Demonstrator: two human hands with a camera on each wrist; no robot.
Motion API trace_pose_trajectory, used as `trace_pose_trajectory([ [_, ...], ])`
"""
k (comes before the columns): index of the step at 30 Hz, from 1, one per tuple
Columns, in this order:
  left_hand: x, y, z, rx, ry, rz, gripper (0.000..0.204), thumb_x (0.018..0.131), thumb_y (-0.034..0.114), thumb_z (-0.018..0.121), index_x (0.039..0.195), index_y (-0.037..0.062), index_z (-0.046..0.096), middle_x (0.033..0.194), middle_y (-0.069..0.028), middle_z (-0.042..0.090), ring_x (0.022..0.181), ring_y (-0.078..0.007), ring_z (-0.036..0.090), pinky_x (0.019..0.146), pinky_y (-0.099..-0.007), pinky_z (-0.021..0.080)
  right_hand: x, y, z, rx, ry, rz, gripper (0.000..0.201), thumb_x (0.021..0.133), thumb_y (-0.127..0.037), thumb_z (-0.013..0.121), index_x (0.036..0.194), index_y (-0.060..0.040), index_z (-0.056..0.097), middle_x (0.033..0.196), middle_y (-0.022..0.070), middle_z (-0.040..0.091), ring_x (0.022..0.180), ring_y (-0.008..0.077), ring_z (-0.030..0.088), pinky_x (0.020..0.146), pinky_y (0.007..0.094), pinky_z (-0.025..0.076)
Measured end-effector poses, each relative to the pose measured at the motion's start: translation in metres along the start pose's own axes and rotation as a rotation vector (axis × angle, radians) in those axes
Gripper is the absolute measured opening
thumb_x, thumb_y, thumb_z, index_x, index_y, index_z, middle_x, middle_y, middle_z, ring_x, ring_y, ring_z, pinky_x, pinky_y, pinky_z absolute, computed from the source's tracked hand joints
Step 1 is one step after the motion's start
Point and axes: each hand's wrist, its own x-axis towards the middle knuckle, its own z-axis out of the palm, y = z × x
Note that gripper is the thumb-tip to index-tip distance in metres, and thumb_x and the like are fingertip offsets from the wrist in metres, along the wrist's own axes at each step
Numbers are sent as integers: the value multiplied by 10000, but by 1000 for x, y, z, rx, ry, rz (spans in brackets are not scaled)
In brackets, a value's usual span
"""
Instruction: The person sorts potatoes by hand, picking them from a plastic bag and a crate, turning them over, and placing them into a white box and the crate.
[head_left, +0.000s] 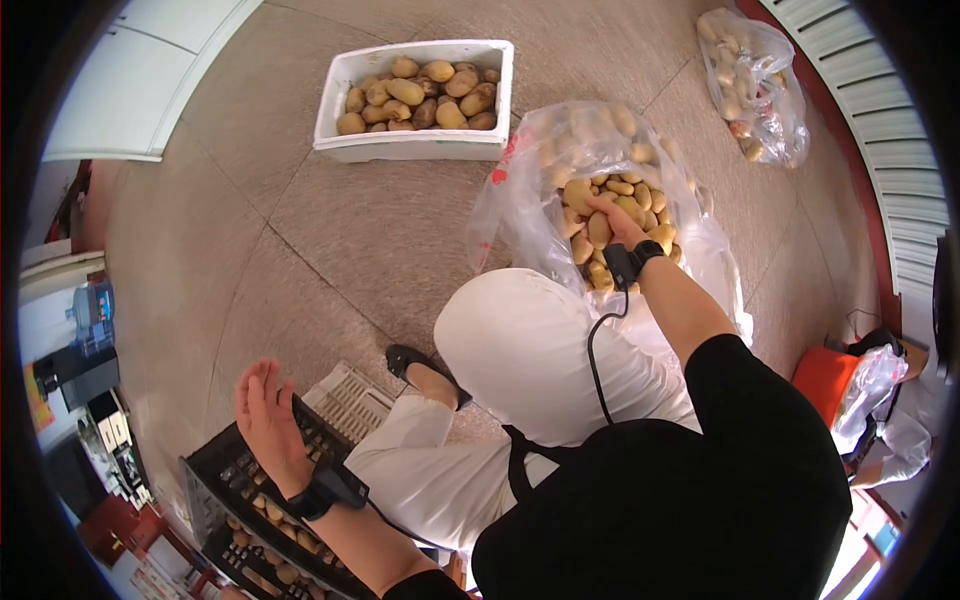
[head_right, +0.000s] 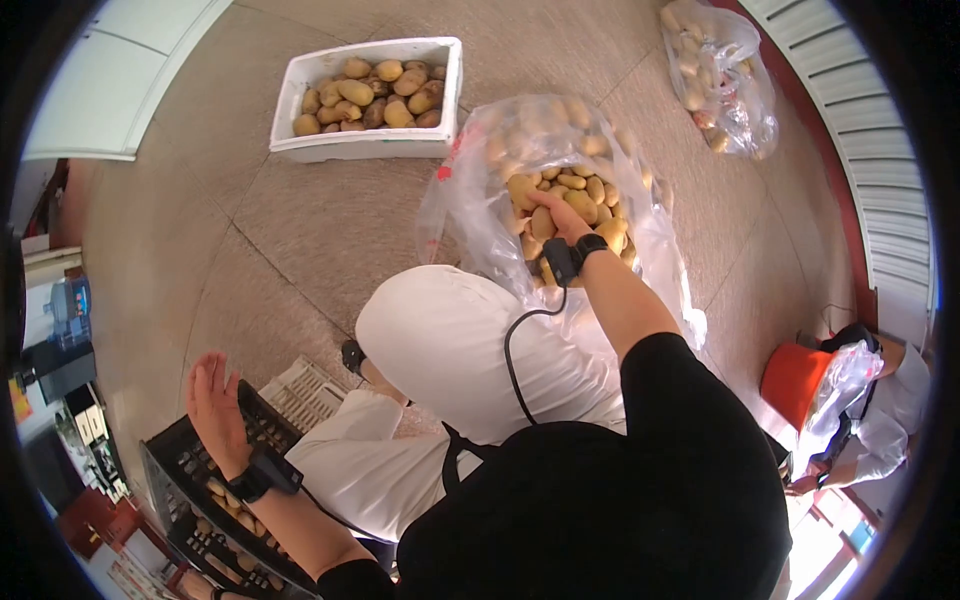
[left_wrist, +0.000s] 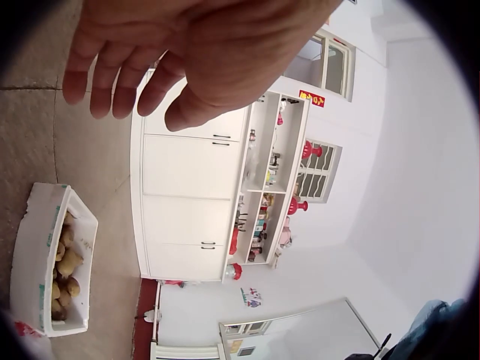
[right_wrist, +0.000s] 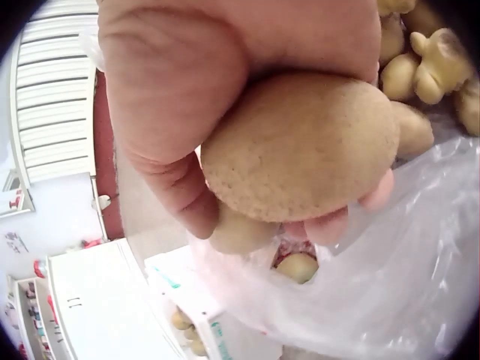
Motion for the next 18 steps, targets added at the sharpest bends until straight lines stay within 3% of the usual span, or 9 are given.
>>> trace_pose_trajectory([
  [2, -3, 1, 4, -18, 9, 21, 278, 914, 217, 519, 1118, 28, 527, 1141, -98, 546, 1106, -218, 503, 864, -330, 429, -16, -13, 15, 4, -191, -7, 336, 843, -344, 569, 937, -22, 564, 787, 70, 607, 567, 162, 579, 509, 302, 489],
  [6, -10, 10, 15, -76, 42, 44, 230, 910, 184, 517, 1075, 24, 524, 1052, -85, 570, 1009, -189, 541, 789, -307, 441, -44, -49, 78, 0, -272, -34, 382, 840, -388, 560, 971, -30, 544, 799, 72, 603, 578, 150, 570, 506, 295, 483],
  [8, -11, 10, 15, -120, -44, 25, 241, 899, 188, 530, 1078, 27, 524, 1019, -79, 575, 978, -179, 549, 770, -304, 449, -60, -66, 122, -21, -371, -42, 404, 838, -386, 563, 1023, -31, 511, 815, 79, 599, 576, 148, 563, 497, 298, 481],
  [9, -11, 8, 14, -126, -16, 48, 241, 899, 188, 530, 1078, 27, 524, 1019, -79, 575, 978, -179, 549, 770, -304, 449, -69, -72, 148, -58, -437, -106, 398, 838, -370, 567, 1046, -39, 495, 819, 82, 597, 574, 148, 562, 489, 297, 479],
  [11, -10, 7, 13, -162, -117, 15, 265, 900, 204, 530, 1105, 35, 516, 1054, -86, 574, 976, -191, 566, 762, -304, 451, -96, -80, 203, -139, -577, -231, 351, 846, -291, 568, 1093, -68, 458, 828, 87, 594, 572, 148, 563, 479, 293, 472],
  [14, -13, 10, 14, -184, -135, 33, 326, 903, 223, 522, 1153, 18, 482, 1039, -102, 575, 957, -213, 578, 747, -330, 476, -119, -71, 271, -312, -725, -306, 375, 844, -264, 573, 1148, -77, 456, 847, 85, 591, 582, 137, 565, 493, 271, 472],
  [15, -12, 9, 13, -215, -146, 44, 350, 906, 232, 517, 1171, 9, 468, 1037, -109, 575, 959, -219, 578, 747, -341, 484, -147, -65, 302, -464, -692, -407, 402, 819, -165, 604, 1181, -68, 459, 845, 76, 582, 586, 126, 558, 511, 260, 468],
  [16, -12, 8, 12, -214, -163, 46, 379, 910, 253, 509, 1187, 1, 453, 1038, -119, 574, 958, -224, 579, 745, -347, 489, -156, -53, 320, -472, -731, -399, 402, 819, -165, 604, 1181, -68, 459, 845, 76, 582, 586, 126, 558, 511, 260, 468],
  [18, -16, 12, 13, -229, -215, 45, 435, 920, 308, 487, 1213, -9, 429, 1041, -134, 573, 955, -229, 581, 741, -351, 495, -171, -31, 347, -715, -693, -650, 450, 788, -93, 629, 1206, -70, 464, 858, 67, 575, 589, 99, 538, 522, 243, 454],
])
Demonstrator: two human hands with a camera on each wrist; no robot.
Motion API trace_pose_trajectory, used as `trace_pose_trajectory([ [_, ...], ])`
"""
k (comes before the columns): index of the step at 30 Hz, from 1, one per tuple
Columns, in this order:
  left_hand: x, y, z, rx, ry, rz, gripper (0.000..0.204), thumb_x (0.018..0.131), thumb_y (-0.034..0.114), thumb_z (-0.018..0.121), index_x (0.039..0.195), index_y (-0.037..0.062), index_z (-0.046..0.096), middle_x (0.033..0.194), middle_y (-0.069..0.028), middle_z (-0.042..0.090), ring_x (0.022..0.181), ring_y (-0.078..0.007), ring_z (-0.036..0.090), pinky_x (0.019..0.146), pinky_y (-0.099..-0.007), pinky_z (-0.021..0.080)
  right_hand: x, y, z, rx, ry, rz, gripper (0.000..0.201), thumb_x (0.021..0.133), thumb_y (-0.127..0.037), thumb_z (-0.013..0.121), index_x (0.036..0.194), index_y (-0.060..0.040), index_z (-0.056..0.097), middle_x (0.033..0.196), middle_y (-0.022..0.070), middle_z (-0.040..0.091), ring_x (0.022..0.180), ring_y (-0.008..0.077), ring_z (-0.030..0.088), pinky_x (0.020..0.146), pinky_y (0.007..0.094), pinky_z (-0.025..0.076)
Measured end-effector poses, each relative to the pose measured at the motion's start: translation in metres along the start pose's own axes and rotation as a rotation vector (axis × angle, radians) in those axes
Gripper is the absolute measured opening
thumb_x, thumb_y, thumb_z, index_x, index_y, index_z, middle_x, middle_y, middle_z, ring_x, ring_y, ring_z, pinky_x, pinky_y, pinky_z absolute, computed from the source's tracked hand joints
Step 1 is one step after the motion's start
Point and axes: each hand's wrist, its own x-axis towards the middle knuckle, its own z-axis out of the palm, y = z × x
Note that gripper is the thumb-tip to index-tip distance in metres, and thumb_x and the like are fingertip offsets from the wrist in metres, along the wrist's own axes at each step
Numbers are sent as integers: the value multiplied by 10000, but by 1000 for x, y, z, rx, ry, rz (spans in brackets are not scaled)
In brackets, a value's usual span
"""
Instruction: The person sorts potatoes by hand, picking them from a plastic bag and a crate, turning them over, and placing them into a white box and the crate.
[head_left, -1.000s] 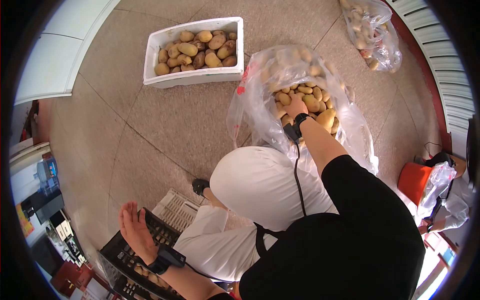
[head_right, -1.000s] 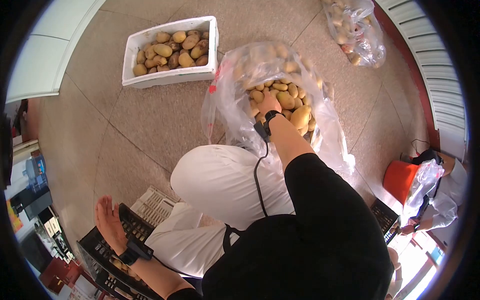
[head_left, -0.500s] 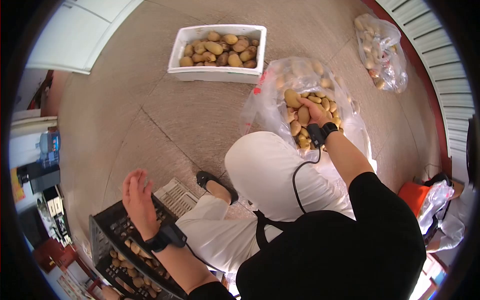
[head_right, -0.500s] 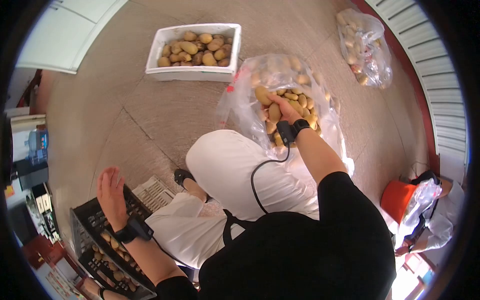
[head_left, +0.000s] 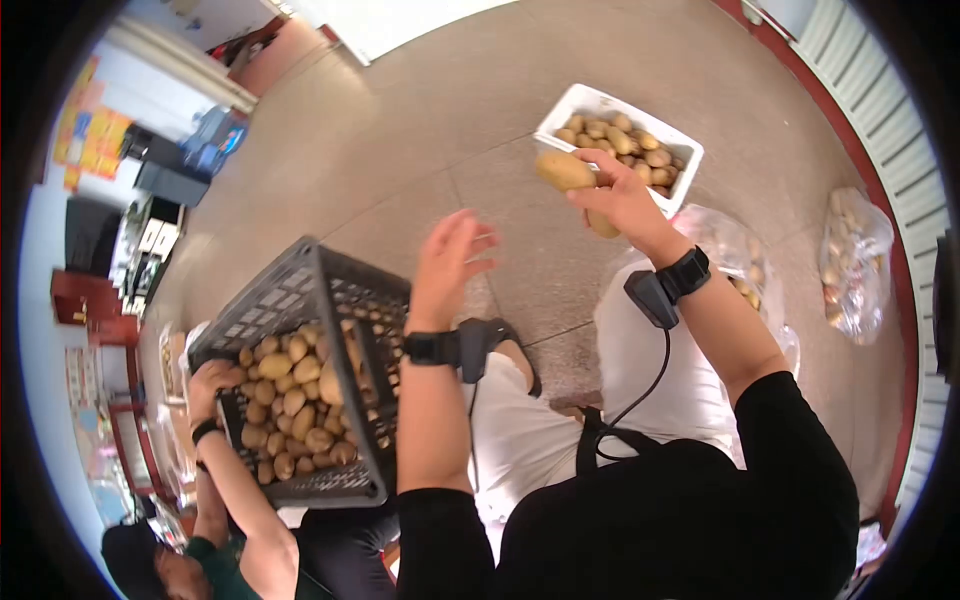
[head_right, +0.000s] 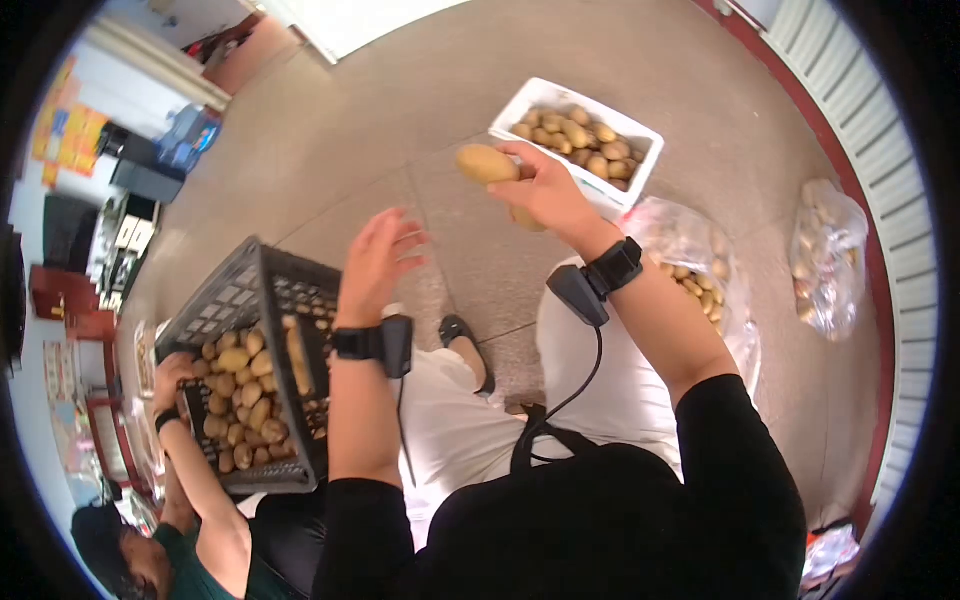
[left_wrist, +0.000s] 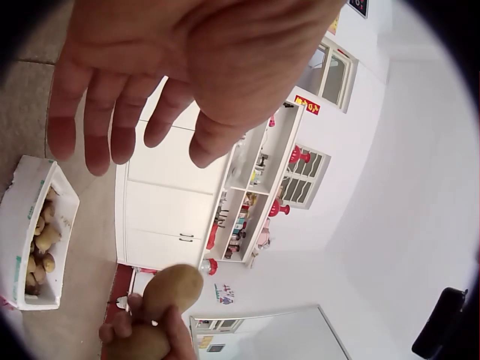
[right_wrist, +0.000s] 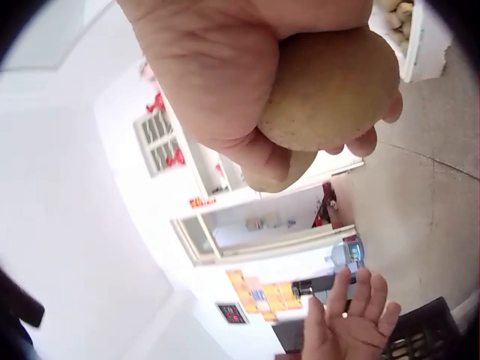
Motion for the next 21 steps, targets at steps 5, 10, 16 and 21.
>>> trace_pose_trajectory([
  [5, -6, 2, 3, -71, -172, -2, 530, 920, 429, 444, 1229, -1, 417, 1037, -133, 576, 946, -224, 586, 731, -340, 505, -7, 11, 57, -507, 81, -430, 484, 710, -151, 668, 1166, -101, 513, 965, 79, 614, 858, 202, 615, 716, 311, 486],
  [10, 2, -7, 5, -32, -196, -39, 483, 907, 390, 493, 1207, 17, 435, 1058, -115, 581, 953, -221, 588, 737, -339, 507, -20, 20, 72, -758, 19, -486, 445, 739, -183, 653, 1156, -105, 518, 954, 89, 612, 868, 206, 615, 709, 318, 493],
  [16, 7, -4, -3, -218, -87, -60, 388, 891, 271, 552, 1183, 36, 452, 1104, -110, 575, 963, -221, 588, 744, -339, 507, 16, 33, 31, 312, 28, 237, 317, 829, -269, 591, 1072, -76, 528, 923, 107, 580, 807, 232, 600, 650, 358, 492],
  [21, 5, -3, -1, -334, -112, -70, 325, 908, 249, 520, 1149, 37, 468, 1096, -113, 575, 967, -216, 585, 732, -338, 512, 37, 44, -6, 983, 100, 360, 333, 885, -240, 487, 1126, -15, 443, 1096, 205, 491, 1040, 326, 507, 871, 431, 454],
])
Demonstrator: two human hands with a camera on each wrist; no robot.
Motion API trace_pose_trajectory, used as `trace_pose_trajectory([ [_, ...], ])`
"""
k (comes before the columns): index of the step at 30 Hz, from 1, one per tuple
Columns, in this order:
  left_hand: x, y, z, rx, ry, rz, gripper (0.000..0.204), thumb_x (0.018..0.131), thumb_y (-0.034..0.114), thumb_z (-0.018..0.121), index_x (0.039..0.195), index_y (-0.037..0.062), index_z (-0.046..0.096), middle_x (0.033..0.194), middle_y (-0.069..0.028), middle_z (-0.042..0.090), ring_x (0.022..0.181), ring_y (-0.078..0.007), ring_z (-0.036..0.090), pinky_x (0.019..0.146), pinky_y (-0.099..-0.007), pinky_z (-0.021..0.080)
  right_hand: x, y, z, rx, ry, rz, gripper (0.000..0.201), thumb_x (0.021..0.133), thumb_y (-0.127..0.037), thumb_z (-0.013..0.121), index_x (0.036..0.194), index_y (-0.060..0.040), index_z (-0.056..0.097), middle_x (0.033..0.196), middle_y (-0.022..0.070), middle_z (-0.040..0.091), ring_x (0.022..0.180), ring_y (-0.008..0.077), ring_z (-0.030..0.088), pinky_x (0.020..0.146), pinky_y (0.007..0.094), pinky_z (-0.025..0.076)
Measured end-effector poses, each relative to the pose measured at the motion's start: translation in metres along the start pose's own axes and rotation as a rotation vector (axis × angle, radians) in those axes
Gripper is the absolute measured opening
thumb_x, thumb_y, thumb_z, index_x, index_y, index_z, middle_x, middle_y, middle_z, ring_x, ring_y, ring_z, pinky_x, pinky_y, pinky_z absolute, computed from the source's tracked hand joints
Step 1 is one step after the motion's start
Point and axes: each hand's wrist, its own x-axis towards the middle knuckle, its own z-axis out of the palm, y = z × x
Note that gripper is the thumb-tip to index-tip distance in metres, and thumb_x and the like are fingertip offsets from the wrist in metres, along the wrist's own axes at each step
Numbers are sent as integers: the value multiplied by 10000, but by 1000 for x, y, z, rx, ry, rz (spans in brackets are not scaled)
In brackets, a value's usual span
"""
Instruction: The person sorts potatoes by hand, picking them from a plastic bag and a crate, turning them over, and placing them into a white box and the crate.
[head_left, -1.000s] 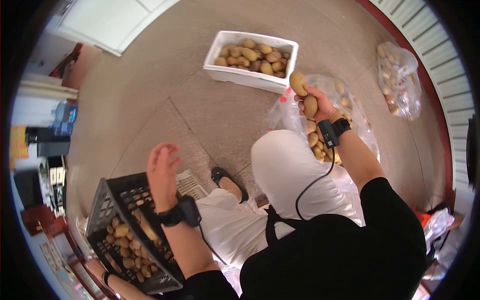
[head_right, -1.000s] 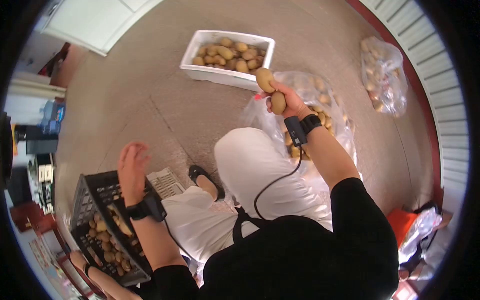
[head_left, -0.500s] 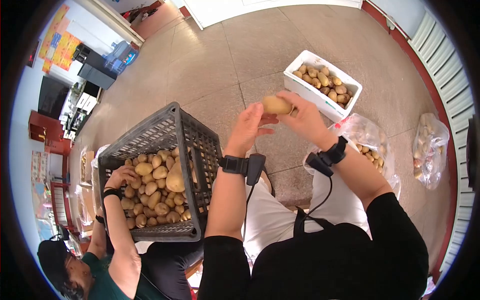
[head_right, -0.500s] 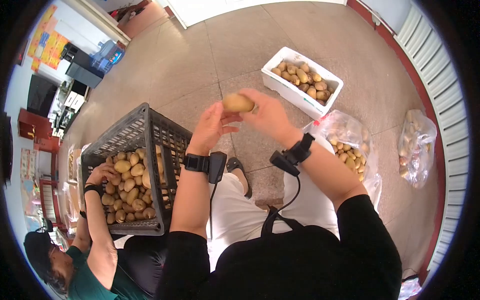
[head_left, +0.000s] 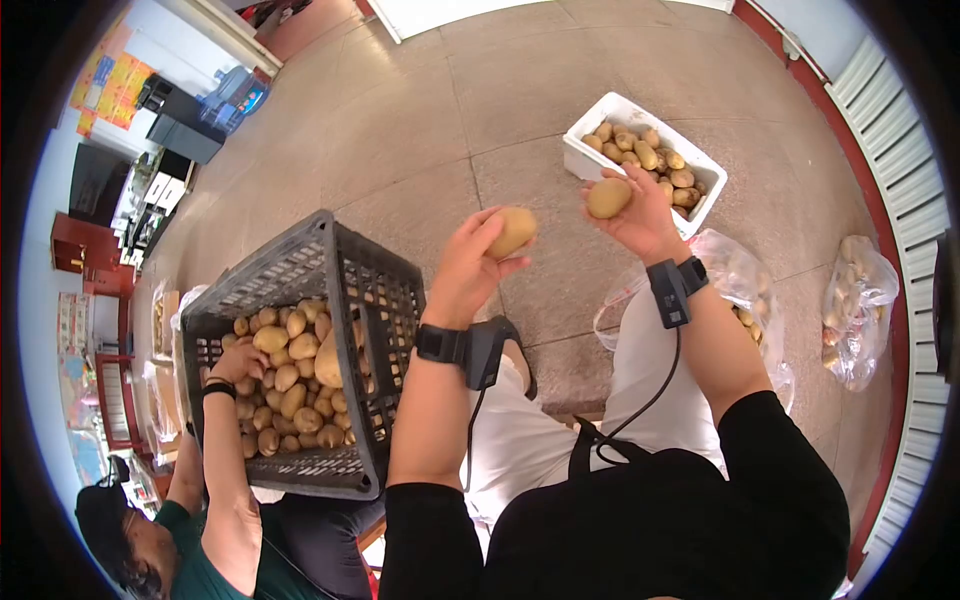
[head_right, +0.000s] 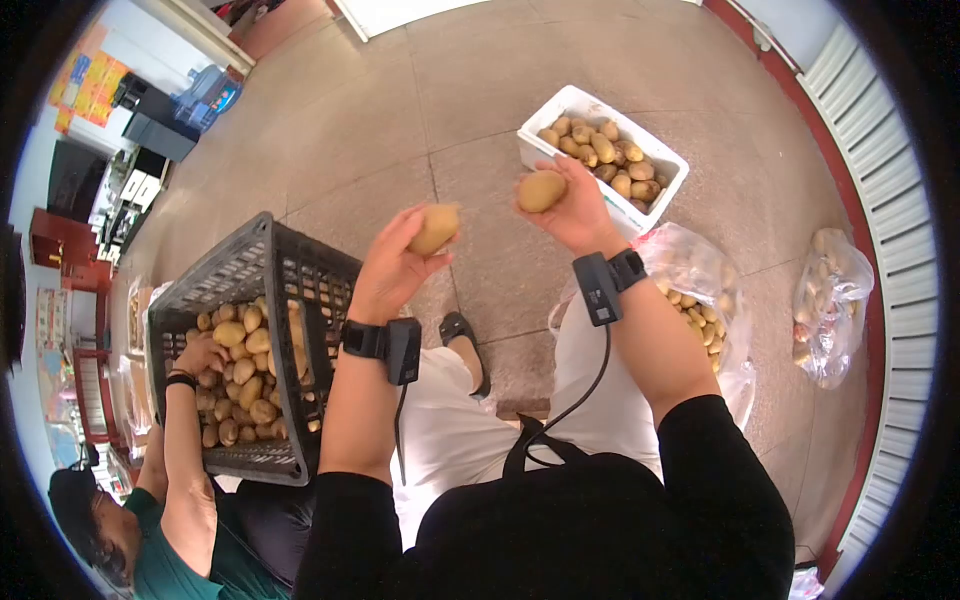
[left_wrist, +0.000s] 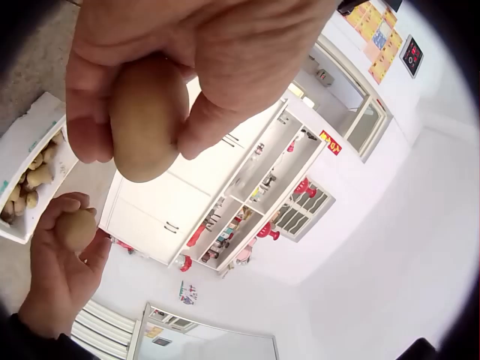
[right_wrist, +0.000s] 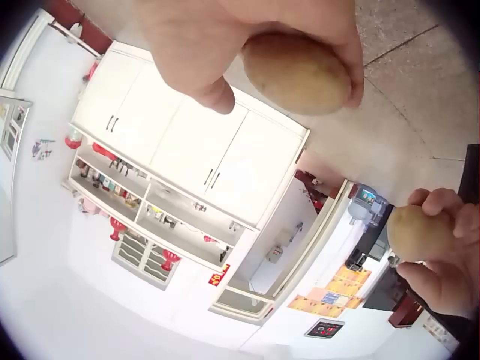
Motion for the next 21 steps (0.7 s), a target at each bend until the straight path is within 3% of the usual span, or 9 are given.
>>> trace_pose_trajectory([
  [3, 3, 0, -2, -96, 96, -17, 294, 922, 281, 489, 1092, 42, 508, 974, -107, 605, 843, -194, 605, 625, -314, 510, 8, 4, -7, 32, -112, -2, 357, 882, -196, 462, 1175, -2, 401, 1085, 167, 499, 1043, 325, 505, 938, 487, 404],
  [5, 4, -1, -8, -3, 63, -104, 286, 935, 301, 455, 1038, 48, 542, 819, -80, 605, 682, -168, 589, 506, -285, 466, 0, 3, 0, 16, -212, 25, 360, 870, -148, 463, 1183, 19, 406, 1117, 185, 498, 1086, 346, 494, 958, 466, 400],
  [8, 3, -5, -5, 142, 38, -127, 241, 922, 270, 492, 999, 51, 558, 732, -50, 588, 593, -143, 557, 451, -263, 418, -6, 8, 13, -169, -386, 0, 350, 872, -159, 480, 1163, 28, 424, 1118, 185, 516, 1072, 351, 519, 928, 398, 443],
  [10, 3, -10, 3, 267, 58, -93, 263, 902, 262, 530, 1049, 44, 541, 734, -44, 586, 610, -131, 556, 473, -250, 421, -8, 13, 20, -340, -345, -32, 330, 905, -235, 466, 1114, 20, 475, 1079, 180, 561, 943, 301, 596, 784, 307, 527],
  [11, 3, -12, 7, 392, 71, -60, 310, 883, 254, 569, 1098, 36, 525, 737, -37, 585, 626, -118, 554, 495, -238, 425, -7, 15, 19, -339, -353, -26, 330, 905, -235, 466, 1114, 20, 475, 1079, 180, 561, 943, 301, 596, 784, 307, 527],
  [13, 0, -10, 12, 478, 35, -25, 385, 862, 250, 599, 1158, 30, 487, 769, -43, 594, 654, -110, 560, 530, -230, 434, -5, 21, 16, -437, -374, 123, 409, 928, -377, 434, 1069, -2, 515, 909, 124, 624, 732, 200, 638, 621, 262, 529],
  [17, 4, -20, 14, 597, -66, 44, 585, 832, 257, 639, 1296, 23, 372, 883, -67, 610, 731, -98, 573, 641, -221, 457, -7, 35, 19, -629, -343, 229, 401, 917, -416, 449, 996, -40, 563, 785, 66, 623, 574, 139, 608, 479, 230, 475],
  [19, 11, -31, 5, 623, -66, 108, 557, 823, 265, 645, 1266, 26, 407, 948, -78, 607, 755, -103, 577, 619, -233, 472, -5, 45, 18, -840, -352, 161, 455, 920, -470, 407, 953, -47, 572, 699, 50, 604, 493, 120, 554, 424, 210, 420],
  [21, 2, -18, 11, 673, -20, 27, 491, 819, 304, 637, 1195, 31, 478, 892, -62, 602, 684, -95, 565, 499, -230, 453, -6, 46, 19, -965, -377, 181, 514, 922, -510, 356, 915, -45, 576, 650, 45, 584, 477, 109, 533, 418, 211, 408],
])
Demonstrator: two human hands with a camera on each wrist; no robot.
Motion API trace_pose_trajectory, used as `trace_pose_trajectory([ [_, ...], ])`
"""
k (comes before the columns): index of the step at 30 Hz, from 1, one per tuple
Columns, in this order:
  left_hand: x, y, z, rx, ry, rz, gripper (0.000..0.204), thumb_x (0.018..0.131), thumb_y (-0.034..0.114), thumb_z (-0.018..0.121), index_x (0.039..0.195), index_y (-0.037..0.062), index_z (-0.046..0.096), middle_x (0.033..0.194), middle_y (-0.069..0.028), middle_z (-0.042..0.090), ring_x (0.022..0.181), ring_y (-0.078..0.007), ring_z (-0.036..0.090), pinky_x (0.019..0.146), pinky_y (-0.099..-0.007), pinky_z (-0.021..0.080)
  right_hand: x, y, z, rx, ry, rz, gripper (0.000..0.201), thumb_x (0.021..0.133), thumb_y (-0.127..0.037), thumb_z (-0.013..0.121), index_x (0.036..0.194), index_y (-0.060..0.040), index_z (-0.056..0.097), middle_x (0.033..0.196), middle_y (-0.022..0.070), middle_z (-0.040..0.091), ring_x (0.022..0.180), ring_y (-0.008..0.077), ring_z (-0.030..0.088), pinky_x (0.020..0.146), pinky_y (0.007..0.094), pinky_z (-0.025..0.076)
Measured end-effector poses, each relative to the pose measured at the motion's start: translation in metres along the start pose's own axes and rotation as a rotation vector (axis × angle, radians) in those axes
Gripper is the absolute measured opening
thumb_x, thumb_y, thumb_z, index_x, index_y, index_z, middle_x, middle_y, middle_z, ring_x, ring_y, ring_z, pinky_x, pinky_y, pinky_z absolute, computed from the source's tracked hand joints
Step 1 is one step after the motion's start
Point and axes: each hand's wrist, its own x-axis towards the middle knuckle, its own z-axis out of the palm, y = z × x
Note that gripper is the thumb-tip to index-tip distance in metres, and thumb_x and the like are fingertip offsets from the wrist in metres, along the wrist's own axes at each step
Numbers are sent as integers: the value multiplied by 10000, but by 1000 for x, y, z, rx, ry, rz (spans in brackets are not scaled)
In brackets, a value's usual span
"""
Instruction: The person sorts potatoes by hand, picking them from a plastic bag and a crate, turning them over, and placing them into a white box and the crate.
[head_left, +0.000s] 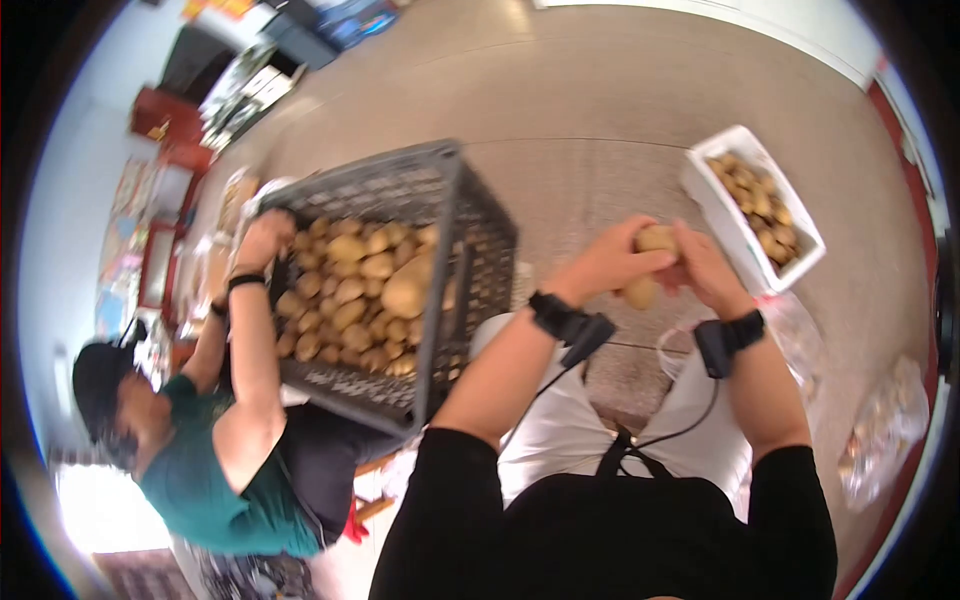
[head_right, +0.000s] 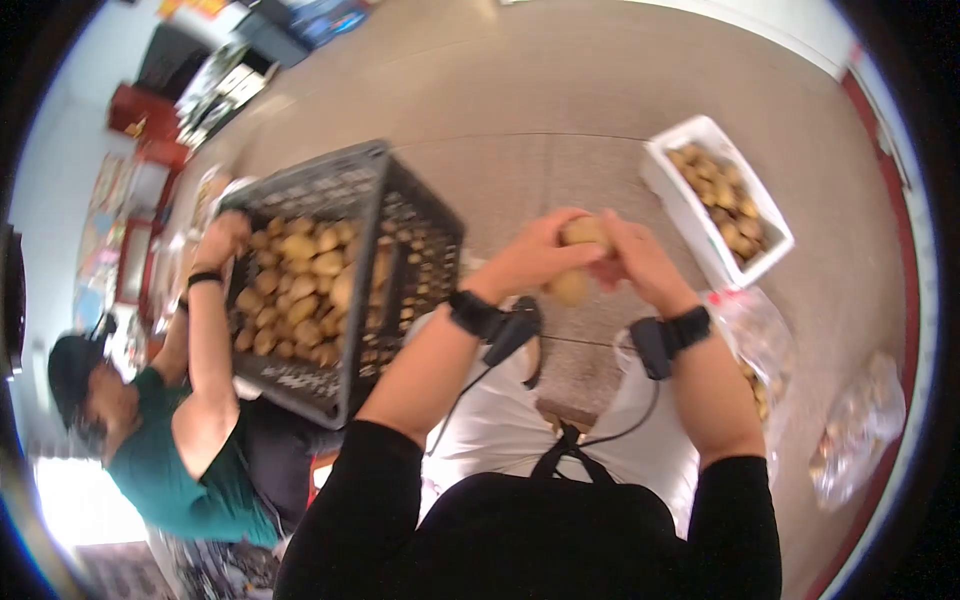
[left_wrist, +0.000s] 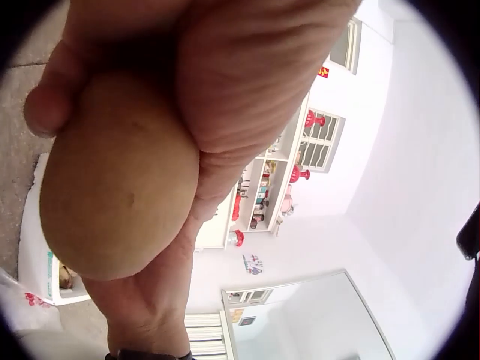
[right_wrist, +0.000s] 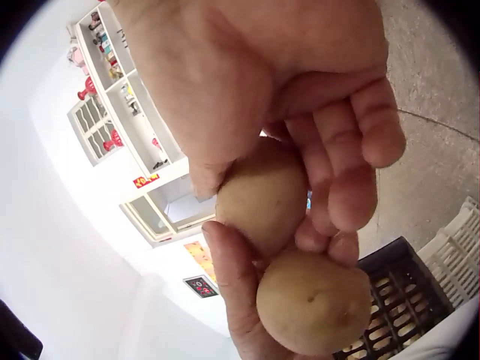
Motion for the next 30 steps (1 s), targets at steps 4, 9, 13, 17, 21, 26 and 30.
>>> trace_pose_trajectory([
  [4, -4, 8, -2, -62, 49, -26, 392, 837, 351, 588, 1074, 40, 550, 803, -37, 577, 573, -81, 529, 373, -228, 382, 0, -3, -4, -3, -2, 22, 573, 918, -548, 304, 887, -46, 577, 627, 54, 576, 469, 118, 532, 420, 221, 408],
  [9, 3, 0, -7, -260, 179, -6, 356, 856, 363, 550, 1025, 49, 551, 747, -32, 552, 509, -97, 520, 338, -237, 369, -2, -6, -20, 11, 126, 6, 609, 909, -574, 285, 886, -36, 570, 639, 52, 569, 453, 121, 516, 427, 226, 402],
  [13, 3, -3, -23, -448, 370, 78, 393, 861, 401, 544, 1057, 61, 522, 777, -29, 542, 536, -101, 528, 346, -233, 375, -6, -11, -27, 15, 250, -35, 604, 905, -571, 308, 904, -26, 568, 655, 51, 568, 450, 113, 509, 427, 226, 391],
  [17, -5, 21, -36, -498, 614, 125, 424, 872, 437, 526, 1087, 72, 494, 813, -37, 544, 562, -119, 556, 349, -234, 391, -6, -9, -35, 36, 315, -55, 584, 903, -557, 339, 916, -18, 564, 661, 56, 574, 457, 118, 525, 423, 226, 389],
  [21, -20, 96, -51, -544, 628, 383, 440, 886, 462, 488, 1109, 83, 479, 841, -51, 567, 608, -137, 587, 373, -235, 421, -9, -12, -34, 70, 346, -52, 558, 903, -539, 362, 914, -19, 562, 667, 61, 580, 460, 125, 532, 426, 227, 394],
  [26, -49, 162, -118, -518, 772, 499, 458, 892, 525, 425, 1100, 124, 499, 845, -28, 591, 650, -136, 590, 440, -241, 430, -5, -7, -40, 93, 371, -33, 533, 893, -530, 397, 920, -22, 557, 669, 61, 581, 472, 125, 535, 433, 224, 395],
  [30, -87, 126, -218, -571, 995, 404, 437, 894, 495, 429, 1107, 116, 470, 882, -57, 580, 704, -181, 610, 463, -271, 445, -10, -7, -45, 115, 351, -55, 525, 877, -540, 430, 913, -30, 552, 682, 55, 574, 484, 120, 534, 439, 224, 398],
])
